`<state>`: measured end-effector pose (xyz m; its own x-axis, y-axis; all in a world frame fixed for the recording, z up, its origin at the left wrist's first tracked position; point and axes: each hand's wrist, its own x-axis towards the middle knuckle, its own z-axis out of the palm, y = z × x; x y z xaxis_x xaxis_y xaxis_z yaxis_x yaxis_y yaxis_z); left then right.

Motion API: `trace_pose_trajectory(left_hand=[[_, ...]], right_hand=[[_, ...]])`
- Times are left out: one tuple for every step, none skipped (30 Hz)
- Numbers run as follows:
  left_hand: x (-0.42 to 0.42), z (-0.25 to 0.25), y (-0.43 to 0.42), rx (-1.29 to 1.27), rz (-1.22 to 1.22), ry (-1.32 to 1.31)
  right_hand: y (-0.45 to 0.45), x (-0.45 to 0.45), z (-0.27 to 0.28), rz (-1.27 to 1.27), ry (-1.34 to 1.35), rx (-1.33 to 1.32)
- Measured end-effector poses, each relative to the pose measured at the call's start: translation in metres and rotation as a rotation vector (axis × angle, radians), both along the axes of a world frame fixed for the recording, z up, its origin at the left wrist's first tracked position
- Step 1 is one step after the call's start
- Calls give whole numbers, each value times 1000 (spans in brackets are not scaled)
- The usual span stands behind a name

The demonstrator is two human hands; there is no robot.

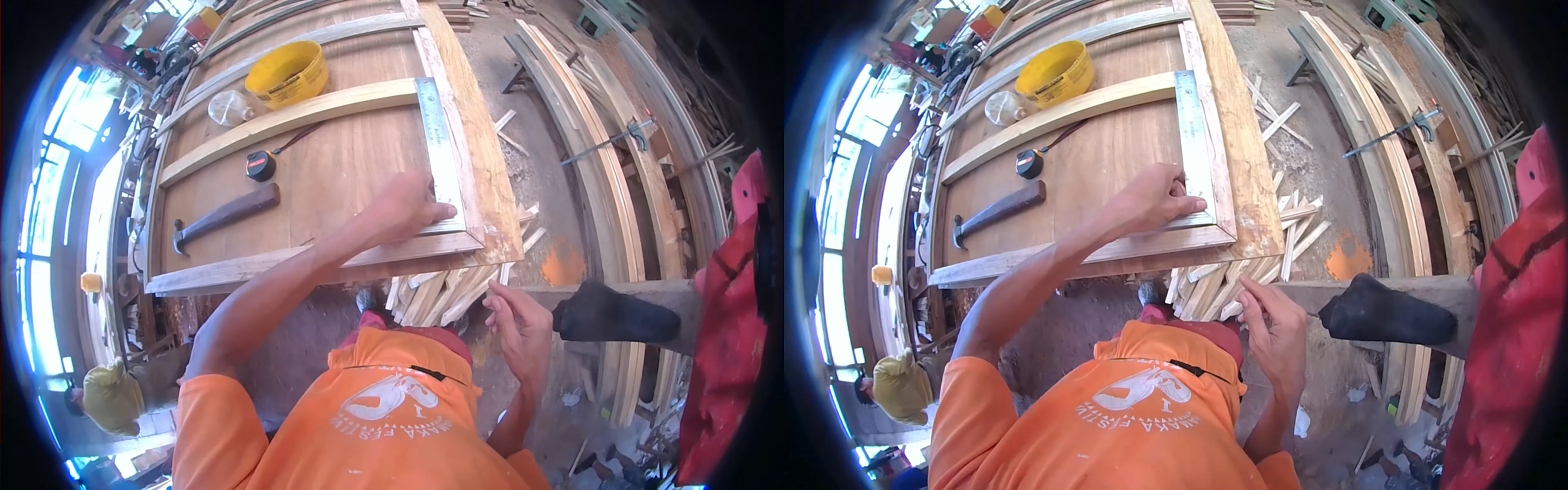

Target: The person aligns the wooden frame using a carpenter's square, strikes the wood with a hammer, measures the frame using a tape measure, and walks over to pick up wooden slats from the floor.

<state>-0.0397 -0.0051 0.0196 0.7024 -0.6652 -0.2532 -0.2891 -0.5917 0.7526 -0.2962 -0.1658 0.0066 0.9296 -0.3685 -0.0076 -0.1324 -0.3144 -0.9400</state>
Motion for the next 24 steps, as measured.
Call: trace_pose_trajectory(left_hand=[[0,2,-1,23,-10,-10],[0,2,-1,46,-22,-18],[0,2,0,48,-18,-19],[1,3,0,36,-36,-35],[2,3,1,23,-54,-52],[4,-3,1,27,-57,-44],[6,-12,1,-10,-42,-38],[6,-23,0,-50,-29,-28],[5,-23,-1,-53,-38,-11],[7,-22,-1,-22,-42,-2],[7,-20,-1,12,-45,2],[4,-13,-1,13,-48,5],[0,-4,0,18,-64,-28],[-2,0,0,23,-82,-62],[-1,0,0,27,-83,-63],[-1,-2,-1,28,-87,-90],[-1,-3,-2,28,-92,-116],[0,-3,-4,32,-95,-114],[2,-3,-7,95,-108,-148],[3,-3,-9,158,-118,-184],[1,-1,-10,162,-116,-183],[0,1,-12,187,-113,-205],[-1,3,-13,213,-107,-226],[-1,7,-14,222,-95,-225]], right_hand=[[-1,-1,-1,17,13,6],[-2,-2,-2,32,27,14],[-3,-1,-2,35,27,16],[-3,0,-2,48,29,1],[-3,1,-2,58,33,-15],[-2,4,-2,56,40,-11],[0,6,-1,51,33,-11],[2,6,0,44,28,-14],[3,7,0,35,45,-17],[4,9,2,42,11,-3],[5,9,2,51,-26,14],[4,8,1,49,-24,15],[3,7,-2,51,-26,7],[1,8,-3,54,-30,-1],[0,7,-4,52,-31,3],[-1,6,-4,42,-19,22],[-2,5,-4,32,-6,40],[-2,4,-4,29,-4,44],[-2,4,-3,28,-4,35],[-3,5,-2,29,-5,26],[-3,6,-3,32,-4,30],[-3,7,-3,30,-6,33],[-3,9,-4,33,-8,37],[-3,12,-4,45,-10,44]])
